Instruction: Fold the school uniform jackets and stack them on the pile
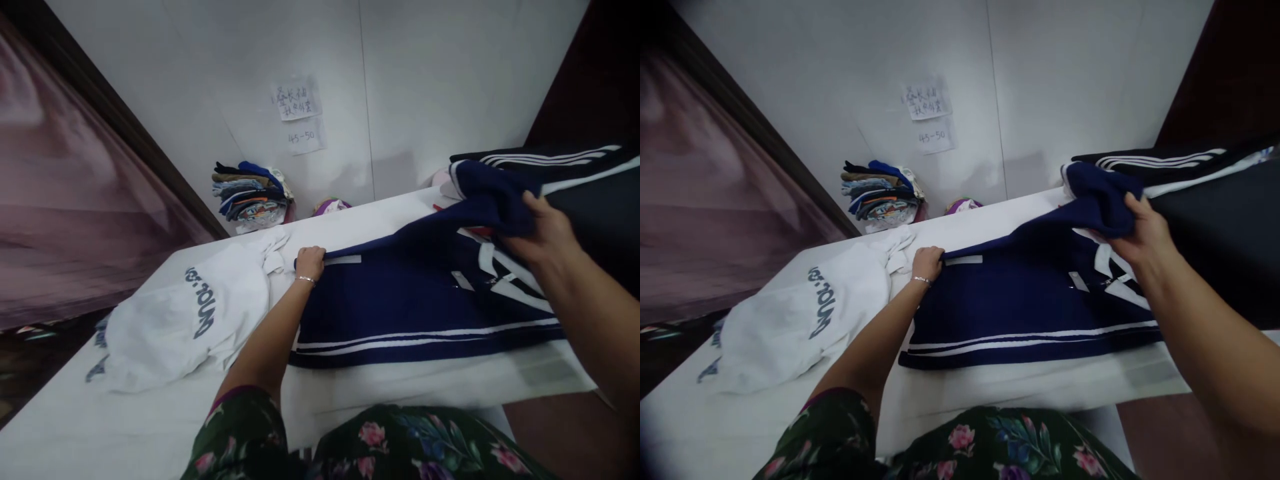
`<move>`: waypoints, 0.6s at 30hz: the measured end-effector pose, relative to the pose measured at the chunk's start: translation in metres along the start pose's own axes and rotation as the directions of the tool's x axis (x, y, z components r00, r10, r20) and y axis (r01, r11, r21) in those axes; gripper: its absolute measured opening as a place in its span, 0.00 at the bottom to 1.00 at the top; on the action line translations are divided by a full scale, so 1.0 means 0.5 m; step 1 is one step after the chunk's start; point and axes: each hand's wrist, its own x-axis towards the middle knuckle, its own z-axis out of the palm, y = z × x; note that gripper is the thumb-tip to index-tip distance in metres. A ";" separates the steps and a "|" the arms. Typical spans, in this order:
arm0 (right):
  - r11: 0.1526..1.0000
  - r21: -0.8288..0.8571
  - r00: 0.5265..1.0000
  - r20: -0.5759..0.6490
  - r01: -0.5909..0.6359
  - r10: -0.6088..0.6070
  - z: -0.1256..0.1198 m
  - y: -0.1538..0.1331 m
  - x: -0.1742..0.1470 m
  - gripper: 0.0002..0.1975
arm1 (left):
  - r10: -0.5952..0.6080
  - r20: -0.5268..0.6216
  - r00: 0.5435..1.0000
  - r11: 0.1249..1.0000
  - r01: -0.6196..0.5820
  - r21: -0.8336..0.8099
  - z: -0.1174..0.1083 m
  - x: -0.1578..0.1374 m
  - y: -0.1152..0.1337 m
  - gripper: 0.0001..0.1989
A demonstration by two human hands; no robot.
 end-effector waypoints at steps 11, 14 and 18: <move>0.866 -0.092 0.850 -0.266 -0.492 0.455 -0.158 0.150 -0.228 0.28 | -0.036 -0.001 0.999 0.997 0.036 -0.071 0.048 -0.138 -0.015 0.20; 0.887 -0.164 0.894 -0.210 -0.431 0.395 -0.169 0.164 -0.241 0.31 | -0.152 -0.042 0.988 0.987 0.149 -0.054 0.033 -0.132 -0.027 0.20; 0.892 -0.194 0.908 -0.187 -0.407 0.374 -0.178 0.167 -0.242 0.31 | -0.059 0.095 0.994 0.984 0.074 -0.165 0.035 -0.149 -0.036 0.21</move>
